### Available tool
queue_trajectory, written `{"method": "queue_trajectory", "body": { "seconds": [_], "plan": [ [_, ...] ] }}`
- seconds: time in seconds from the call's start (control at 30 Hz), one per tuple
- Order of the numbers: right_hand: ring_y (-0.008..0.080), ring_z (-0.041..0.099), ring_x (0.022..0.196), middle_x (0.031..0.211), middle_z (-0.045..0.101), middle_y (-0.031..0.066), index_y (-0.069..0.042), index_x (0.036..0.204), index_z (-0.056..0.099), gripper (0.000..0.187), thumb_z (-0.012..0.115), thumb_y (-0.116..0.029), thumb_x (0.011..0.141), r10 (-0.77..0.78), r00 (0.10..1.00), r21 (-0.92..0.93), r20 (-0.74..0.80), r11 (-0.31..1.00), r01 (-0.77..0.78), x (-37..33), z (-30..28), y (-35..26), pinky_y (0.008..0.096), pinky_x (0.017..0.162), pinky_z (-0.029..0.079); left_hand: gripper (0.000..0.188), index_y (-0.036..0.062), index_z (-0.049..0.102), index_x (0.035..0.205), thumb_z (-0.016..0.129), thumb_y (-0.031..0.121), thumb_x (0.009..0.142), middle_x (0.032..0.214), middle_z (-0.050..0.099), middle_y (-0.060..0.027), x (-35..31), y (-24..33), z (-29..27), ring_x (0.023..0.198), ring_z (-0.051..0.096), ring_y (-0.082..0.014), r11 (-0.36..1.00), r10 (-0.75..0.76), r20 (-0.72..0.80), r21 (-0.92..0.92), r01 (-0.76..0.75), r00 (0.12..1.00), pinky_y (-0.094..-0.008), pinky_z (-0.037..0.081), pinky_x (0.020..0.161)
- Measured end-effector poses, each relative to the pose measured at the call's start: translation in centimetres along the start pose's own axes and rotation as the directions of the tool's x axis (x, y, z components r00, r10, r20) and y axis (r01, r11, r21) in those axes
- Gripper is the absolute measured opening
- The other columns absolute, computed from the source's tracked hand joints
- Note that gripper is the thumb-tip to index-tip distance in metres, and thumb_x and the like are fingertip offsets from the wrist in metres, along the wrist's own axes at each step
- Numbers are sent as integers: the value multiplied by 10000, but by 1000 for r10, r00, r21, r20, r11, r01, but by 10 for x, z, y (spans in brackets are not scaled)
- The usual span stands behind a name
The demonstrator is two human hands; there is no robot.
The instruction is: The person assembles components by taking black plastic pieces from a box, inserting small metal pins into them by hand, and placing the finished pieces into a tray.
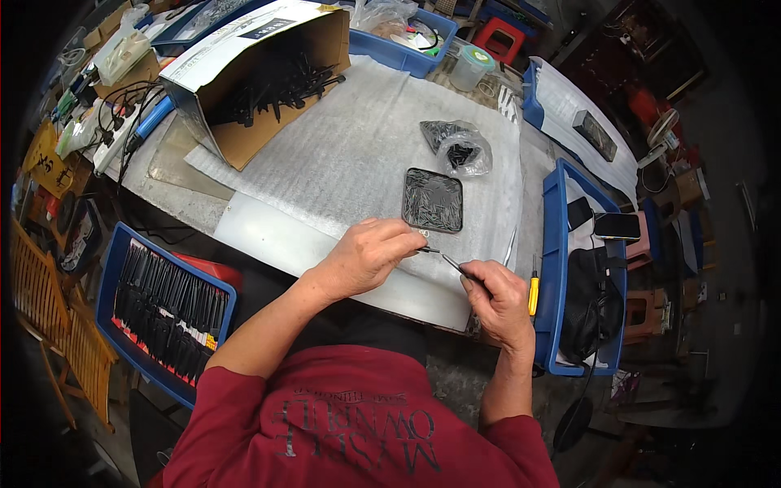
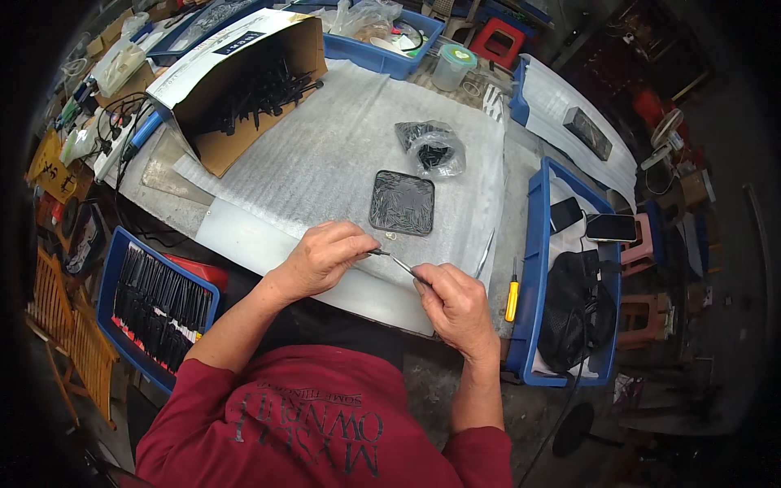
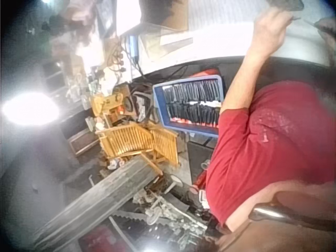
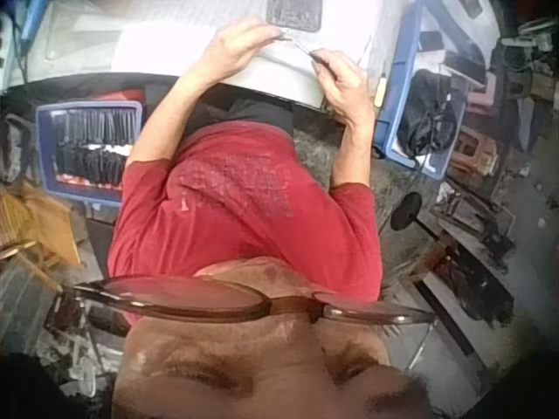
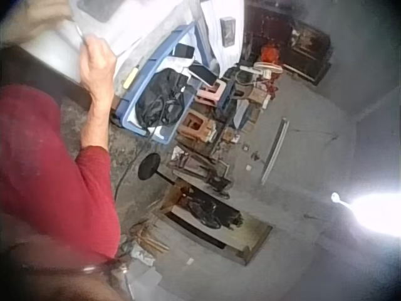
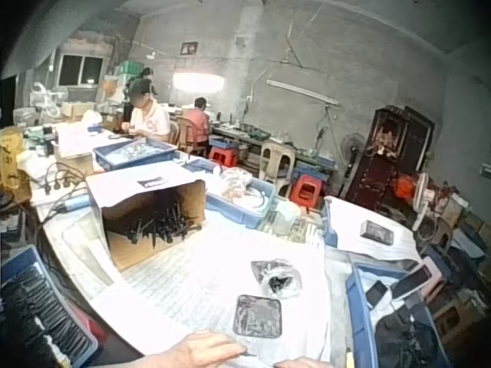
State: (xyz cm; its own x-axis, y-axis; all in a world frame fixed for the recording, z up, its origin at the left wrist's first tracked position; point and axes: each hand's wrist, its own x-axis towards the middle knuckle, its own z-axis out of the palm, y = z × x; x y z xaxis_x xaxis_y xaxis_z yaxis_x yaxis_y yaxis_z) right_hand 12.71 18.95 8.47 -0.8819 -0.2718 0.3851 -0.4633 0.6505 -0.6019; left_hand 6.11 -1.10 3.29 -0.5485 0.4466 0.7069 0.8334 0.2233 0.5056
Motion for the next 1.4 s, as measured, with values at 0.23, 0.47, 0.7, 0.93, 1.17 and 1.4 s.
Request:
{"method": "queue_trajectory", "body": {
  "seconds": [0.23,0.47,0.7,0.93,1.17,1.4],
  "plan": [
    [227,514,527,616,504,108,-19,830,568,154,566,8,678,-19,990,-95,137,995,32,7,-10,0,313,486,405,175,58,556,845,551,1,679,733,546,-39,-1,0,-4,670,538,-200,991,44,128,123,-59,991,-303,394,591],
    [218,574,596,683,574,120,-4,813,591,135,557,-6,682,49,974,73,219,995,-66,11,-12,6,295,535,443,158,66,559,829,546,5,684,712,542,-28,-5,1,-3,660,535,-189,997,19,150,72,-30,988,-301,385,577],
    [62,496,582,617,557,30,29,814,591,122,544,-34,720,247,898,322,364,871,-370,12,-12,15,217,518,398,135,72,568,818,556,26,691,710,556,-29,-6,0,-4,658,543,-195,1000,15,127,14,-17,992,-304,389,572],
    [53,475,571,602,549,23,30,811,587,118,538,-46,735,280,870,346,407,834,-430,17,-6,18,222,512,391,160,77,570,822,549,17,676,716,553,-25,-9,-2,-6,659,543,-187,997,-28,143,79,17,989,-298,389,576],
    [193,550,561,632,560,133,6,795,584,101,546,-41,714,234,939,57,253,965,-256,22,-2,1,283,521,413,218,104,566,822,537,17,624,688,519,11,-10,-3,-4,634,521,-153,968,7,76,249,-26,997,-279,369,554],
    [201,556,565,637,563,134,7,785,589,101,544,-28,702,202,957,37,207,976,-214,20,3,0,285,527,417,185,105,564,806,527,48,633,651,477,23,-14,-2,-2,590,474,-140,942,47,27,332,-53,999,-265,352,550]
  ]
}}
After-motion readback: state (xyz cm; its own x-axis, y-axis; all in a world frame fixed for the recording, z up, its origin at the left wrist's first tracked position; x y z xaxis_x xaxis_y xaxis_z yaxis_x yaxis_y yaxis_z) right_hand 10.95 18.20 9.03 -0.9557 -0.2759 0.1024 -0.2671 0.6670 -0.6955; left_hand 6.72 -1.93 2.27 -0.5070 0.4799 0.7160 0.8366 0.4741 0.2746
